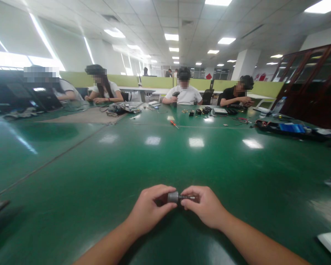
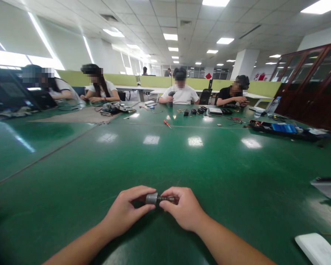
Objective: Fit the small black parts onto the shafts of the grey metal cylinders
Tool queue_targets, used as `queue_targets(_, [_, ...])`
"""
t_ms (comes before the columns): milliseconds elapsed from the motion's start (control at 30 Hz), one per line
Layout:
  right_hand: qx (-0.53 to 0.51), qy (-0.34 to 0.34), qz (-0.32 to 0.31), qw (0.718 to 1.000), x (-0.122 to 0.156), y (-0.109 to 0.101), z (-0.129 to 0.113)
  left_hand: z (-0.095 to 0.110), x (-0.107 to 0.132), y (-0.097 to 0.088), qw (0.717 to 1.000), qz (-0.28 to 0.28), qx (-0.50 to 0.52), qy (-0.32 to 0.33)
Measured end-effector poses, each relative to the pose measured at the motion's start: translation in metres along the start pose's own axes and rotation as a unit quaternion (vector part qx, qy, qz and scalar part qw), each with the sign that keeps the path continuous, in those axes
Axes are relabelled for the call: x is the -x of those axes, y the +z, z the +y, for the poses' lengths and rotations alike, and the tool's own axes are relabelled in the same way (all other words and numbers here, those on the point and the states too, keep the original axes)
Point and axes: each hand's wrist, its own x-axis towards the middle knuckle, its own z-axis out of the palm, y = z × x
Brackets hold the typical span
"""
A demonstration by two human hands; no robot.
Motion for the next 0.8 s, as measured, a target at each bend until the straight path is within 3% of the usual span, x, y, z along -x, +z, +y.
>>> queue_targets(800, [0.075, -0.001, 0.019, 0.997, 0.0080, 0.0015, -0.0048, 0.0019, 0.0059, -0.0008, 1.000, 0.015, -0.016, 0.006])
